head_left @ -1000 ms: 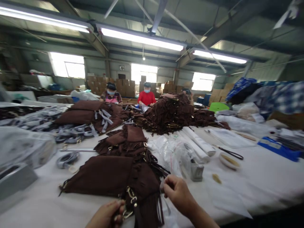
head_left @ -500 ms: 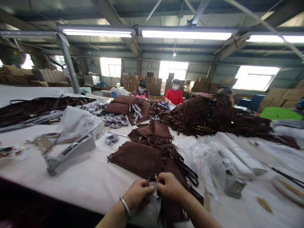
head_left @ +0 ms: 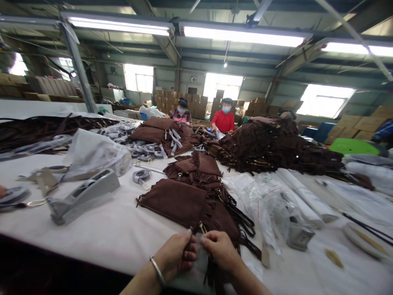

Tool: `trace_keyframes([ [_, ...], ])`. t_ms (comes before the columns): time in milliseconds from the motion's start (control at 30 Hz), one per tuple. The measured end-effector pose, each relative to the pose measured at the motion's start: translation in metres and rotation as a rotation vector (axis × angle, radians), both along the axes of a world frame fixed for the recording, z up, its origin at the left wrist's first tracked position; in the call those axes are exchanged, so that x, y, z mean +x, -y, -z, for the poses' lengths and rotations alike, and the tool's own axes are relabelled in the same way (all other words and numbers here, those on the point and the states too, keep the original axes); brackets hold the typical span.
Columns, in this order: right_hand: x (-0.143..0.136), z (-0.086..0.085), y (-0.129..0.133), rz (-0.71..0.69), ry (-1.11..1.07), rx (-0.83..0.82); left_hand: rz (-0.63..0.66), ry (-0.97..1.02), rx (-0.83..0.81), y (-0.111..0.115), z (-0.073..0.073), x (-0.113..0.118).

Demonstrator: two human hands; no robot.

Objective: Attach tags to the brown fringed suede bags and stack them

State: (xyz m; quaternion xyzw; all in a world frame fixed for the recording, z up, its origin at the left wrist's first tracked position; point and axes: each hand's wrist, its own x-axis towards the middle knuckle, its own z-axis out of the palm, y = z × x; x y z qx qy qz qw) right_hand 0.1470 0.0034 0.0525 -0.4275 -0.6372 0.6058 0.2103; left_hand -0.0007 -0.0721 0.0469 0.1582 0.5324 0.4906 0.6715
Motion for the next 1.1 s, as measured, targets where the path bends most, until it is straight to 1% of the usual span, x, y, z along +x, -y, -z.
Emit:
trace_keyframes([
  [67, 0.005, 0.0, 0.0, 0.014, 0.007, 0.061, 0.033, 0.057, -0.047, 0.001, -0.001, -0.005],
  [167, 0.01, 0.001, 0.003, 0.018, 0.047, 0.094, 0.096, 0.104, -0.026, -0.001, -0.002, -0.011],
  [267, 0.013, 0.002, 0.007, 0.013, 0.123, 0.125, 0.083, 0.116, 0.005, -0.006, -0.005, -0.013],
  [367, 0.012, 0.004, 0.011, 0.016, 0.216, 0.188, 0.06, 0.091, 0.03, -0.011, -0.011, -0.013],
  [500, 0.009, 0.007, 0.016, 0.006, 0.28, 0.243, 0.102, 0.029, 0.084, -0.016, -0.014, -0.011],
  [633, 0.006, 0.007, 0.018, -0.026, 0.262, 0.255, 0.075, -0.09, 0.079, -0.019, -0.011, -0.009],
  [767, 0.007, 0.006, 0.02, -0.04, 0.227, 0.238, 0.08, -0.11, 0.033, -0.02, -0.013, -0.009],
  [833, 0.009, 0.005, 0.021, -0.041, 0.216, 0.222, 0.117, -0.094, 0.022, -0.018, -0.015, -0.01],
  [900, 0.012, 0.004, 0.02, -0.04, 0.183, 0.166, 0.157, -0.083, 0.011, -0.016, -0.017, -0.012],
  [1033, 0.016, 0.002, 0.019, -0.06, 0.059, -0.128, 0.187, -0.1, 0.014, -0.012, -0.017, -0.013],
  [1067, 0.016, 0.002, 0.019, -0.066, 0.039, -0.176, 0.192, -0.113, 0.006, -0.011, -0.017, -0.013],
  [1100, 0.015, 0.002, 0.02, -0.068, 0.026, -0.192, 0.201, -0.127, -0.008, -0.011, -0.017, -0.012],
])
